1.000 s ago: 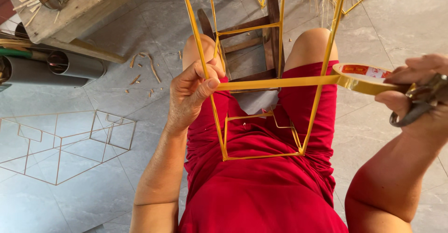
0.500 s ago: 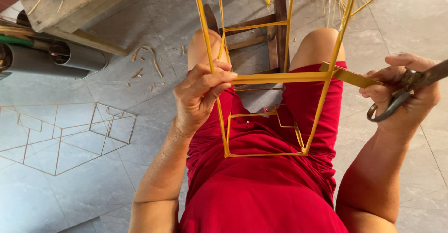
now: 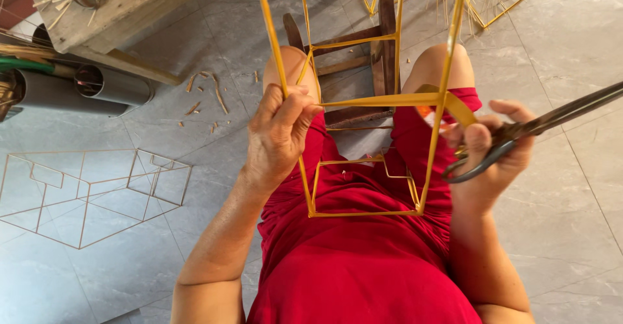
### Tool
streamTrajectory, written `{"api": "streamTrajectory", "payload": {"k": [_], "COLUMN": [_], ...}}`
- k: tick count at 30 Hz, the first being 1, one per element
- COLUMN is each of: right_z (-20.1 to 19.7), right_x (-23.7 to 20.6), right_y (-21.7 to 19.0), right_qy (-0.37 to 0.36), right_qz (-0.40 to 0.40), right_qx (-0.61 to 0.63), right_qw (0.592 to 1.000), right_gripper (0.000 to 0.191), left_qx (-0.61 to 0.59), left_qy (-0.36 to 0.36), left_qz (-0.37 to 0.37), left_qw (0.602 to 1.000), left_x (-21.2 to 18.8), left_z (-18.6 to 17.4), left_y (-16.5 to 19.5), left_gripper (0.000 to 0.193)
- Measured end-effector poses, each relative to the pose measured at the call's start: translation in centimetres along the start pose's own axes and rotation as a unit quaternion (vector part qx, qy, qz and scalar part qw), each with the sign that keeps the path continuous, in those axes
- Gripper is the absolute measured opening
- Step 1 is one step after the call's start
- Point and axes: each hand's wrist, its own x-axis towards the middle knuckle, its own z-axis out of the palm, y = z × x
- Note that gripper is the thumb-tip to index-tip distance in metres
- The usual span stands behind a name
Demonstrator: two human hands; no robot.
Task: The person sits on the floor with a bamboo frame across their lap and wraps yellow tape around the frame's joints. They press the tape in place, cut it with scissors, and repeat the wrapping on successive joints of the frame.
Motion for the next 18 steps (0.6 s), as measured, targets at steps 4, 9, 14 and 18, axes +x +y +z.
{"api": "streamTrajectory", "payload": {"k": [4, 9, 14, 18], "right_z": [2.0, 2.6, 2.7, 2.6], "right_x": [-1.6, -1.7, -1.8, -1.6], "right_y": [0.1, 0.1, -0.1, -0.3], "right_qy": [0.007, 0.015, -0.005, -0.007], "right_qz": [0.009, 0.025, 0.038, 0.042], "right_qx": [-0.007, 0.021, 0.046, 0.034], "right_qw": [1.0, 0.999, 0.998, 0.999], "right_gripper": [0.036, 0.032, 0.03, 0.027], "left_qx": [-0.056, 0.153, 0.12, 0.164], "left_qy": [0.011, 0.068, -0.104, -0.14], "left_qz": [-0.034, 0.094, 0.182, 0.205], "left_qw": [0.998, 0.981, 0.97, 0.955], "left_x": [0.4, 1.1, 2.4, 4.4], "left_z": [-1.0, -2.5, 1.3, 5.3], "left_y": [1.1, 3.7, 6.3, 6.8], "left_gripper": [0.013, 0.027, 0.042, 0.041]}}
